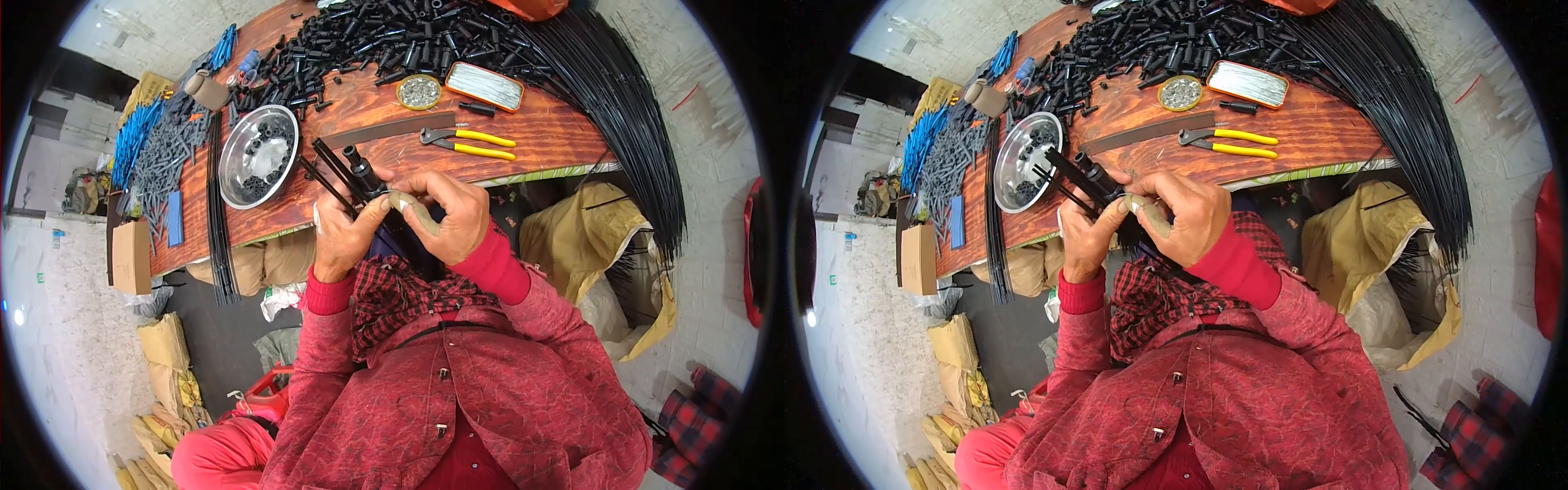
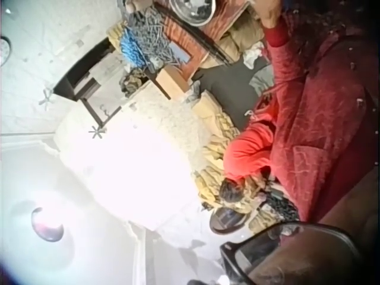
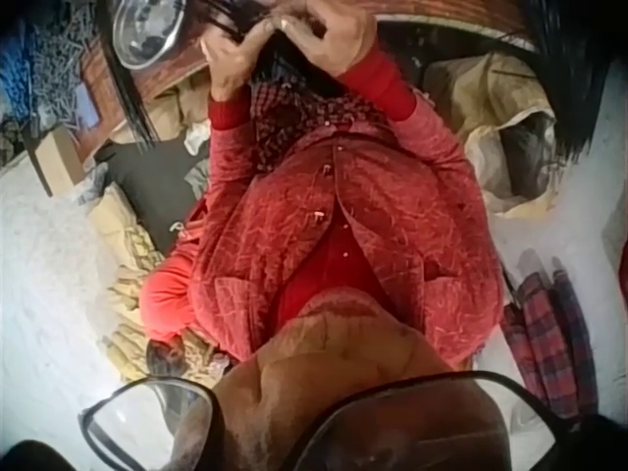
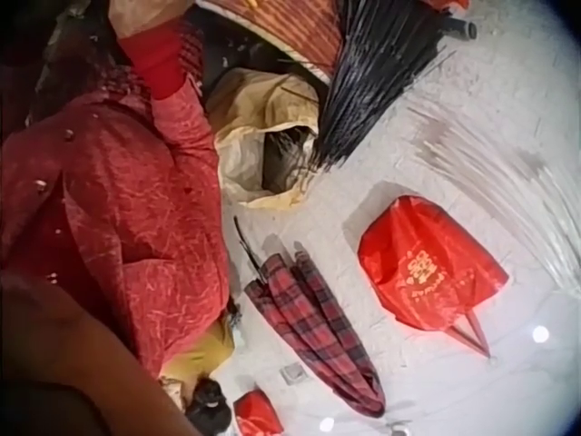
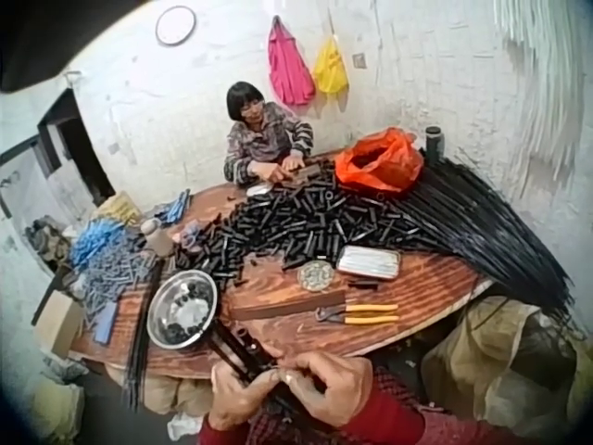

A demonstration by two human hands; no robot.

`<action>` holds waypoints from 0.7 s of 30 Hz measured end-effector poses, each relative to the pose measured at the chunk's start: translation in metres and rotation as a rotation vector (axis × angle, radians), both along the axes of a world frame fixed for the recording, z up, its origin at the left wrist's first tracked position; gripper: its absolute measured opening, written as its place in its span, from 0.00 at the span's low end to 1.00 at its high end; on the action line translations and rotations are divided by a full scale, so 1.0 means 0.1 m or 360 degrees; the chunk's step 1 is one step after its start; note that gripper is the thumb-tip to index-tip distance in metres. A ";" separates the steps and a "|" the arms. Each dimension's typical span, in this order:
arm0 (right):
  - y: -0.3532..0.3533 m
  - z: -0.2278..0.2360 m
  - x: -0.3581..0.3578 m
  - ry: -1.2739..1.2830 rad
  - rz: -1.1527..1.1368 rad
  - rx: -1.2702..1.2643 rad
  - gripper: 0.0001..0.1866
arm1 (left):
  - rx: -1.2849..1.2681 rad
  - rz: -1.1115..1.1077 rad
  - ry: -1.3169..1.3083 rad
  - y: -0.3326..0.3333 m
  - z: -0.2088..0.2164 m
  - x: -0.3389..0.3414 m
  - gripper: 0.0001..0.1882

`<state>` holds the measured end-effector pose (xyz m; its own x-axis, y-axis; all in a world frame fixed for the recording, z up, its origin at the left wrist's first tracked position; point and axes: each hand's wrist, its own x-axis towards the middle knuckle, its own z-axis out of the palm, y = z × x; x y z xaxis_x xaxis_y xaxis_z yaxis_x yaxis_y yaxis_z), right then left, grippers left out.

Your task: Manually assembling sets of black metal rods into a central plastic hub and securing them with metal wire.

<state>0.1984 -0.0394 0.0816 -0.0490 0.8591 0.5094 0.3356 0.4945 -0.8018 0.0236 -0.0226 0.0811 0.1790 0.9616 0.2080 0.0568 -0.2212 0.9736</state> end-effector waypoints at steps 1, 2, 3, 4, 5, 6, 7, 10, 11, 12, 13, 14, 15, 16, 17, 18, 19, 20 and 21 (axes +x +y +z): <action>0.00 0.02 0.00 -0.0099 -0.0062 0.0072 0.08 | 0.0026 0.0001 0.0034 0.00 0.00 0.00 0.14; 0.00 0.03 -0.01 -0.0100 -0.0064 0.0071 0.08 | 0.0053 0.0000 0.0066 0.00 -0.01 0.00 0.14; 0.00 0.03 -0.02 -0.0078 -0.0093 0.0106 0.07 | 0.0052 -0.0002 0.0066 0.00 -0.01 0.00 0.14; 0.01 0.04 -0.03 -0.0056 -0.0122 0.0141 0.07 | 0.0081 -0.0008 0.0073 0.01 -0.02 0.00 0.14; 0.00 0.05 -0.02 -0.0056 -0.0121 0.0139 0.07 | 0.0108 -0.0012 0.0081 0.01 -0.02 0.00 0.14; 0.00 0.06 -0.02 -0.0072 -0.0116 0.0134 0.06 | 0.0107 -0.0011 0.0082 0.00 -0.02 0.01 0.14; 0.00 0.06 -0.02 -0.0089 -0.0111 0.0130 0.06 | 0.0110 -0.0006 0.0077 -0.01 -0.01 0.02 0.13; 0.01 0.05 -0.04 -0.0062 -0.0135 0.0147 0.05 | 0.0139 -0.0007 0.0098 0.01 0.02 0.03 0.13; 0.01 0.04 -0.04 -0.0060 -0.0135 0.0148 0.05 | 0.0163 -0.0004 0.0126 0.01 0.02 0.03 0.13; 0.01 0.02 -0.05 -0.0043 -0.0128 0.0134 0.05 | 0.0165 -0.0004 0.0128 0.01 0.03 0.03 0.13; 0.00 0.02 -0.06 -0.0026 -0.0122 0.0121 0.05 | 0.0161 0.0009 0.0131 0.00 0.03 0.03 0.13; 0.00 0.02 -0.05 -0.0027 -0.0122 0.0124 0.05 | 0.0156 0.0022 0.0131 -0.01 0.02 0.04 0.12; -0.02 0.01 -0.05 0.0011 -0.0091 0.0050 0.05 | 0.0159 0.0022 0.0130 -0.02 0.01 0.05 0.12; -0.04 0.01 -0.04 0.0048 -0.0061 -0.0023 0.05 | 0.0120 0.0036 0.0085 -0.03 0.00 0.06 0.12; -0.04 0.00 -0.03 0.0049 -0.0062 -0.0014 0.05 | 0.0087 0.0049 0.0042 -0.03 0.00 0.07 0.13; -0.05 -0.03 -0.02 0.0063 -0.0035 -0.0051 0.05 | 0.0097 0.0048 0.0042 -0.04 0.02 0.07 0.13; -0.07 -0.04 -0.02 0.0076 -0.0008 -0.0089 0.05 | 0.0022 0.0029 0.0024 -0.06 0.05 0.06 0.13; -0.07 -0.05 -0.01 0.0077 -0.0011 -0.0074 0.05 | -0.0049 0.0008 0.0005 -0.06 0.07 0.06 0.14; -0.08 -0.05 -0.01 0.0094 0.0010 -0.0069 0.04 | -0.0034 0.0006 0.0000 -0.05 0.03 0.03 0.14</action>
